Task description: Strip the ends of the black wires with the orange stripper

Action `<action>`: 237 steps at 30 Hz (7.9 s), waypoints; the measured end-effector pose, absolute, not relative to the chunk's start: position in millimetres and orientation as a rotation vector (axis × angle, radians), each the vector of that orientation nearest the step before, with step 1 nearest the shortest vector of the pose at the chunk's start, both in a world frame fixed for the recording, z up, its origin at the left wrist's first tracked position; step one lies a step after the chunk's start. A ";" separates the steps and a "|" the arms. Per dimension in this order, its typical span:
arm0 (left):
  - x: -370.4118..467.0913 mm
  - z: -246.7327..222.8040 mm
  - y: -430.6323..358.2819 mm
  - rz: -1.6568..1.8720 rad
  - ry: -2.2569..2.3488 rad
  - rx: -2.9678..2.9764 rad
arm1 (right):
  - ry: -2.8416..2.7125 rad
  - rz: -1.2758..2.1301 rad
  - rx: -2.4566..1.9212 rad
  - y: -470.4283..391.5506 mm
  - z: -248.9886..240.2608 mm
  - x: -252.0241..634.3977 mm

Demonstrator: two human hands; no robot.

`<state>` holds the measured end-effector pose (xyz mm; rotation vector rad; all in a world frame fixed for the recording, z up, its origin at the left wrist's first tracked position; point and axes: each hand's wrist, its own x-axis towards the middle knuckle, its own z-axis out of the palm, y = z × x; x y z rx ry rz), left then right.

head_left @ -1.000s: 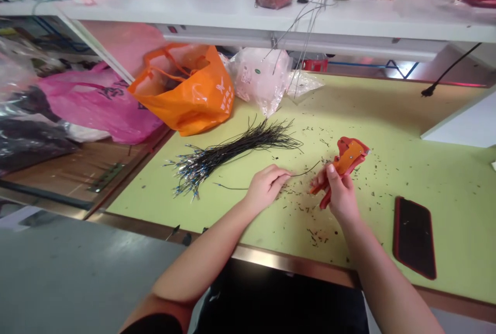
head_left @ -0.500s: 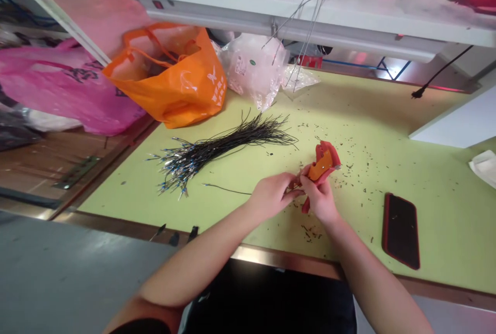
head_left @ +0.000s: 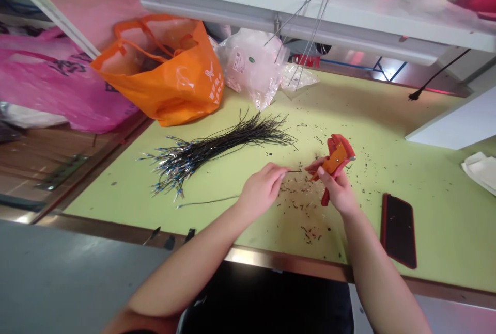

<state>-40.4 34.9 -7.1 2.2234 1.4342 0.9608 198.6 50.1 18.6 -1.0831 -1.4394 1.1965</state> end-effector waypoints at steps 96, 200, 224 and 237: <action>-45.4 14.4 27.9 1.721 1.483 1.989 | -1.375 1.745 -0.728 15.3 -2.3 147.8; -34.1 20.1 14.3 1.715 1.287 2.525 | -0.995 1.415 -0.846 37.3 12.3 156.0; -26.0 -8.2 30.0 1.553 1.327 2.619 | -1.124 1.440 -0.953 46.4 -2.7 155.4; -38.4 -13.4 38.4 1.323 1.416 2.700 | -0.780 1.089 -0.986 72.3 -4.7 185.5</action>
